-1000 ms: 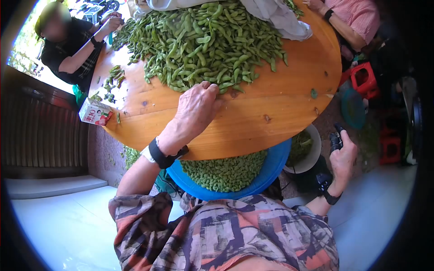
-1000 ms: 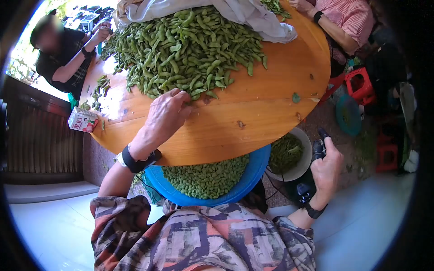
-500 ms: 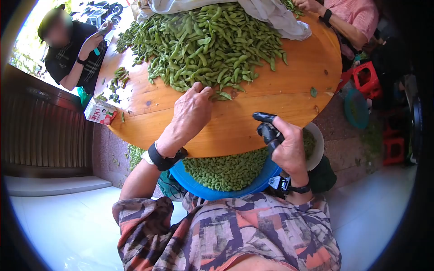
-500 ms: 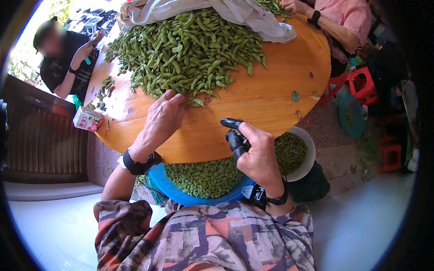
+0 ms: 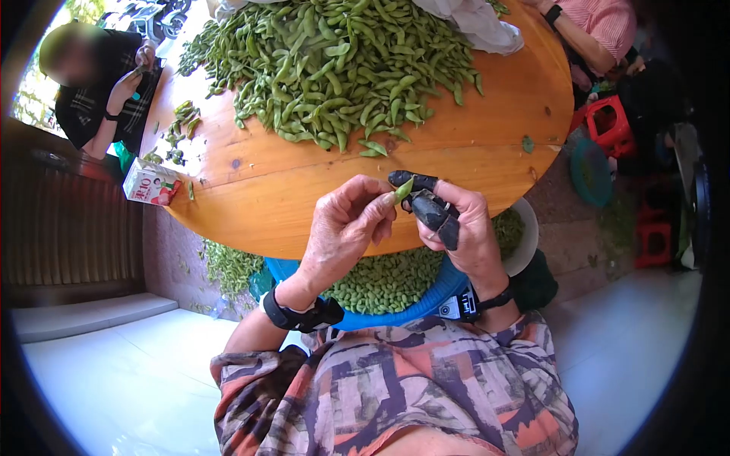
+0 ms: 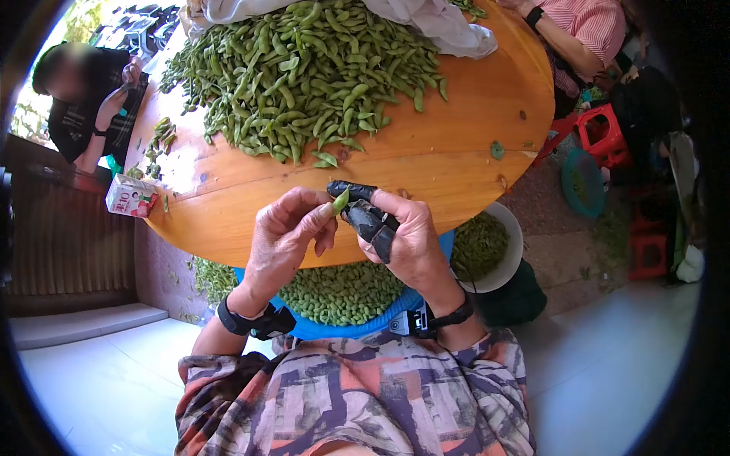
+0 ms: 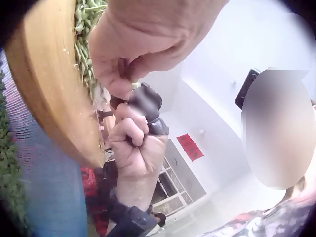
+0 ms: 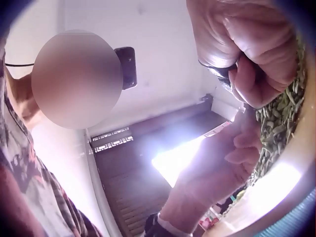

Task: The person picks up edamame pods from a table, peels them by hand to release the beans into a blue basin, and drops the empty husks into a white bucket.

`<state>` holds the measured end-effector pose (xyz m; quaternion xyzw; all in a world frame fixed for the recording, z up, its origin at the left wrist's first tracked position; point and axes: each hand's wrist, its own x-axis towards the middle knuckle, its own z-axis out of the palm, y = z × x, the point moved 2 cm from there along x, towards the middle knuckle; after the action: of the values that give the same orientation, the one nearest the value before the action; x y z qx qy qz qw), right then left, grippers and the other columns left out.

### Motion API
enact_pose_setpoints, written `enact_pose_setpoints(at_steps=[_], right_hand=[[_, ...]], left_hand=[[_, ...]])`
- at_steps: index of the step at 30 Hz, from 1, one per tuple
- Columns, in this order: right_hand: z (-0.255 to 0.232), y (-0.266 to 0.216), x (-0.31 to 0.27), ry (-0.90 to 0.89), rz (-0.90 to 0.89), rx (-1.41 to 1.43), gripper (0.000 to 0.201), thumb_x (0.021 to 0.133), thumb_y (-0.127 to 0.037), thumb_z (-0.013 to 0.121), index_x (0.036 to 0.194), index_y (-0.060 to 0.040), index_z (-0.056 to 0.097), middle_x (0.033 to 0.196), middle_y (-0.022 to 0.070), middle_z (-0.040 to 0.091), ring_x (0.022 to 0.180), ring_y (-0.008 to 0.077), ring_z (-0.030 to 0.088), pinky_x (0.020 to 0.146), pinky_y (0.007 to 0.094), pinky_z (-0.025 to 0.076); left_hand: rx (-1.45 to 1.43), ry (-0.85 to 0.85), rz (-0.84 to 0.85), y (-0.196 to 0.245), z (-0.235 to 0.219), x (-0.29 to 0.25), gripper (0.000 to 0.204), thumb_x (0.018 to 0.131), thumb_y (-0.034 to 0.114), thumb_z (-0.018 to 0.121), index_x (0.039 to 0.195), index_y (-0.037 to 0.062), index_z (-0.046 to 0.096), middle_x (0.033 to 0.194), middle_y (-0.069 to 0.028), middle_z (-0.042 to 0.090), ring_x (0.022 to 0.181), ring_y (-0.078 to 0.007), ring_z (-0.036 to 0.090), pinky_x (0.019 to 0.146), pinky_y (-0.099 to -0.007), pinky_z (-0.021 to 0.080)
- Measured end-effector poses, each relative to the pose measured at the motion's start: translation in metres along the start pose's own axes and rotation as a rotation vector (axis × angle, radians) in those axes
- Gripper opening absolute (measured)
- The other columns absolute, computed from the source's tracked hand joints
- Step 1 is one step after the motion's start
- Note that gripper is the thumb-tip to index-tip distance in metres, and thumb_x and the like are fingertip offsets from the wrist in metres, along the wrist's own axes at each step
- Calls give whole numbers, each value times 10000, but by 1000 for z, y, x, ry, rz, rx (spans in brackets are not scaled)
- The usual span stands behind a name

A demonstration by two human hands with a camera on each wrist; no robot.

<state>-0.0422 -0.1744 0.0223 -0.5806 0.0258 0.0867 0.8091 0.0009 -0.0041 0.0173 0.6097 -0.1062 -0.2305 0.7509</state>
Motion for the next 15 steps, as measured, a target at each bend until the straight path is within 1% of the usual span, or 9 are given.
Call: enact_pose_setpoints(at_steps=[2,3,5,7,8,9,10,11,15], right_hand=[[0,2,0,20,22,39,350,935,-63,514,1270,-4,599,658,-60,501,539,9,440,477,184,348],[0,2,0,21,25,39,350,935,-63,514,1270,-4,599,658,-60,501,539,9,440,477,184,348],[1,-1,1,47,-17,-155,325,949,-79,507,1246,4,607,656,-59,501,534,10,438,472,184,341],[-5,3,1,4,-23,-88,303,954,-83,501,1218,9,617,657,-59,503,534,10,436,472,184,339],[-8,4,1,-40,-32,-22,284,959,-86,496,1190,13,626,658,-59,505,534,10,435,471,184,337],[-10,4,0,-40,-31,-21,284,959,-86,496,1190,13,626,658,-59,505,534,10,435,471,184,337],[-10,3,0,-74,-28,86,266,959,-79,485,1159,17,631,656,-58,505,534,10,436,471,184,338],[-9,3,0,-109,-25,195,252,958,-72,474,1127,21,636,653,-56,505,535,11,437,472,184,339],[-8,4,-9,-59,-83,101,244,942,-54,494,1128,9,639,668,-40,519,525,12,436,474,179,337]], left_hand=[[34,39,40,-6,3,-1,146,980,126,588,1000,-16,612,749,-30,609,604,-81,547,523,-216,428],[123,58,84,-7,4,-2,146,980,128,588,994,-15,612,750,-30,607,605,-82,546,524,-218,428],[212,75,126,-8,3,-3,146,981,130,587,989,-14,612,752,-29,606,605,-83,544,525,-219,427],[-129,-37,-31,-11,2,-4,145,979,134,581,1007,-5,609,749,-31,608,591,-93,535,505,-215,402],[-129,-37,-33,-12,3,-4,145,979,134,581,1007,-5,609,749,-31,608,591,-93,535,505,-215,402],[-380,-75,-160,-15,5,-4,124,981,145,580,979,22,599,740,-23,612,581,-85,529,510,-209,390],[-631,-111,-287,-17,8,-4,112,984,155,579,950,49,589,731,-15,615,571,-78,523,514,-204,378],[-723,-149,-274,-22,10,-4,115,981,175,580,962,61,585,737,-30,633,556,-96,538,501,-207,370],[-770,-197,-231,-26,12,-4,112,987,159,570,940,63,599,746,-26,636,559,-97,547,474,-208,345]])
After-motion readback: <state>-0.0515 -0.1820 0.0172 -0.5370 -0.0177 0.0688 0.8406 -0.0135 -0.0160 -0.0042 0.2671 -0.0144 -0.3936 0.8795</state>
